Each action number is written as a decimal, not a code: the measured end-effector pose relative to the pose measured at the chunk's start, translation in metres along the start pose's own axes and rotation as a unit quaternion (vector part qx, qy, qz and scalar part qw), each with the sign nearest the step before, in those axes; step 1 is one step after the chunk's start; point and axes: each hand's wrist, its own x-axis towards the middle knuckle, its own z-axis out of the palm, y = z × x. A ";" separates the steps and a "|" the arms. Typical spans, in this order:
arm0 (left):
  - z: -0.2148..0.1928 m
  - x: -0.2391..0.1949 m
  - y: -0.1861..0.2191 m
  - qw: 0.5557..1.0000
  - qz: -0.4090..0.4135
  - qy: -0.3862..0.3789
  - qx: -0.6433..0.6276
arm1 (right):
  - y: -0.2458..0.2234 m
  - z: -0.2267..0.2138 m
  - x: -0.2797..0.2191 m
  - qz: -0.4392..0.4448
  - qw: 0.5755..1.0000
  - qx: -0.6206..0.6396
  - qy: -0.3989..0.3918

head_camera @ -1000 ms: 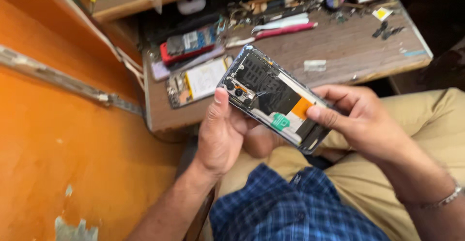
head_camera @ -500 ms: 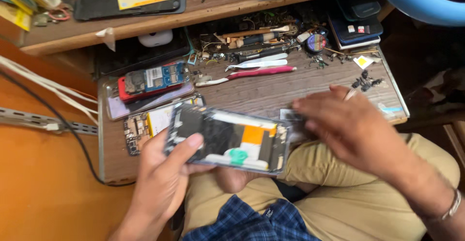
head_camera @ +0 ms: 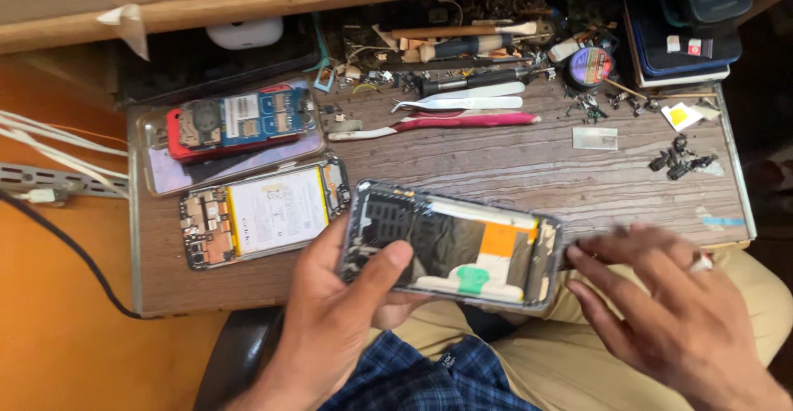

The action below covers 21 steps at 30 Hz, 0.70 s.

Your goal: The person removes a screen protector from a smartphone and then uses a metal tool to pry open the device's frame. They work on separating the screen assembly from the body of the phone.

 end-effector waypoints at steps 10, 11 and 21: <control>0.025 0.017 -0.005 0.986 0.097 0.007 0.136 | -0.012 -0.004 -0.008 0.067 0.997 0.006 0.023; 0.025 0.018 -0.005 0.983 0.085 0.016 0.162 | -0.012 -0.005 -0.006 0.072 0.997 0.006 0.019; 0.015 0.031 0.016 0.933 0.007 -0.079 0.351 | -0.007 0.001 -0.002 0.072 0.997 -0.017 -0.001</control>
